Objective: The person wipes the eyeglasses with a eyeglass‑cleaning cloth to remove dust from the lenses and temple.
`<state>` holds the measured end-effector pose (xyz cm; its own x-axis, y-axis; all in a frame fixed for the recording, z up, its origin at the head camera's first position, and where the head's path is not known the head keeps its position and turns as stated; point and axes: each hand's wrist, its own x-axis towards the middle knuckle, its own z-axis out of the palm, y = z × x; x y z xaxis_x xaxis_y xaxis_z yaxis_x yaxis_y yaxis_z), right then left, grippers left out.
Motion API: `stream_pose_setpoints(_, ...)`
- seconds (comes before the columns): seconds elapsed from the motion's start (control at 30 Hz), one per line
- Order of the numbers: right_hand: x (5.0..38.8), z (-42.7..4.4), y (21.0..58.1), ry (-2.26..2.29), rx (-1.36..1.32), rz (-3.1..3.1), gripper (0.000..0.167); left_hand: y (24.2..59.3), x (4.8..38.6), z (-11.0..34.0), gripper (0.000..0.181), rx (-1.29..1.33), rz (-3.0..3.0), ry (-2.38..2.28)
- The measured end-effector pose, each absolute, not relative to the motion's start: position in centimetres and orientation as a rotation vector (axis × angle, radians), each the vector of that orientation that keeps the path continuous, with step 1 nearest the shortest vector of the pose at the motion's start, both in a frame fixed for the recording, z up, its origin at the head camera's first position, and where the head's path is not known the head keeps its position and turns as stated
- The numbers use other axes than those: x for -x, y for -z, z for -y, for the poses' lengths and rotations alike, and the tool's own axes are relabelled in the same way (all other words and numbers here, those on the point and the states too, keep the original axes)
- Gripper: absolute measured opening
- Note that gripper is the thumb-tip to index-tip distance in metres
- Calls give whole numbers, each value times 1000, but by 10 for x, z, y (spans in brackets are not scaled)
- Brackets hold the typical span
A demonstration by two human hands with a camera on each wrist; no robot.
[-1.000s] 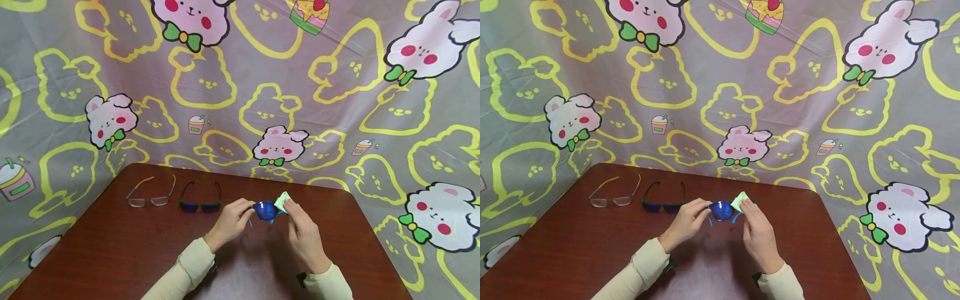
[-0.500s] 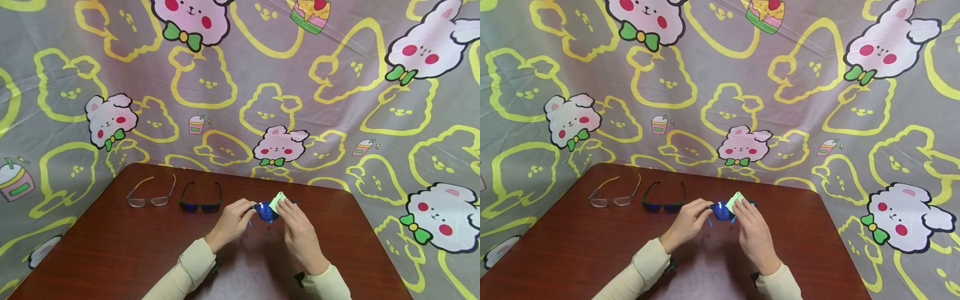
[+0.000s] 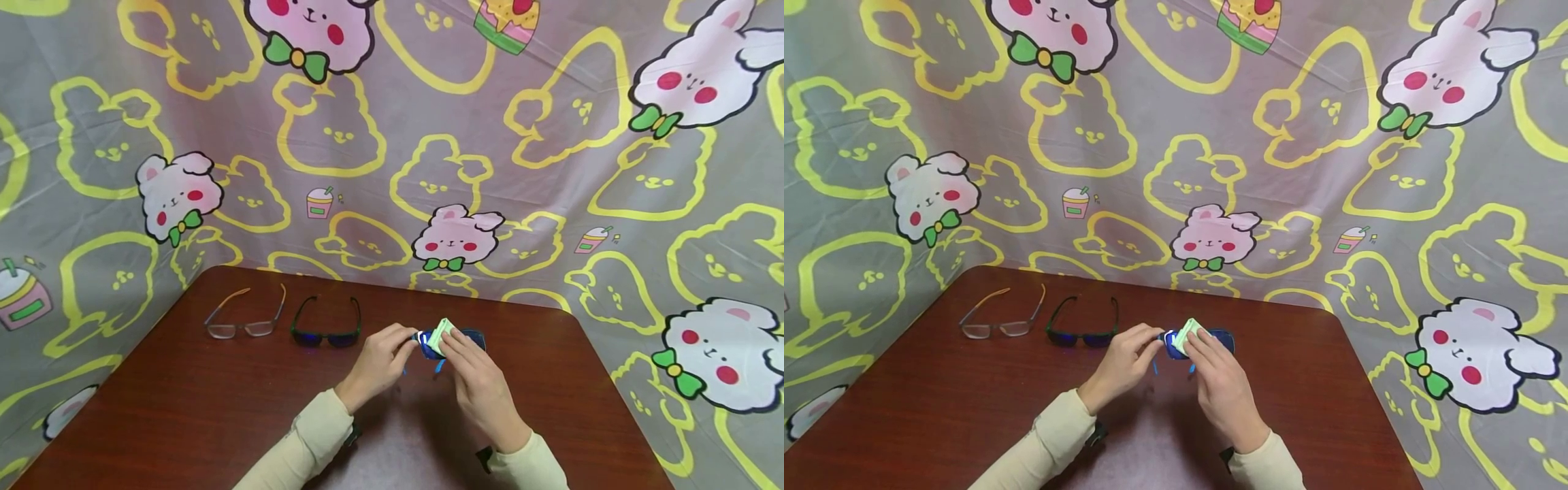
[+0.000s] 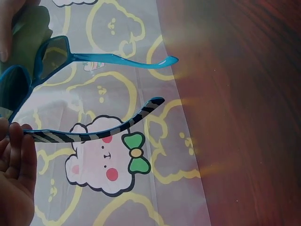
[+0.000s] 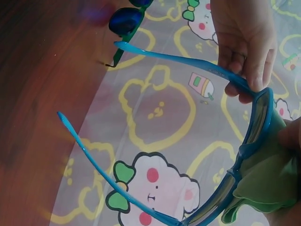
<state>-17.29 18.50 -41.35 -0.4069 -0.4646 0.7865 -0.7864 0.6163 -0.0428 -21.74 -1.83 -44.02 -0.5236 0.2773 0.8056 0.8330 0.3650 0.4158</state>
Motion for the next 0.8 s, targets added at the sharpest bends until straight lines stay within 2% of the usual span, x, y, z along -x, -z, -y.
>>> stream_pose_setpoints(0.37,171,-183,415,-476,-1059,2022,38,440,218,22,13,886,2034,1157)
stream_pose_setpoints(0.8,173,-177,414,-487,-980,2038,41,439,217,21,16,1005,2027,1094)
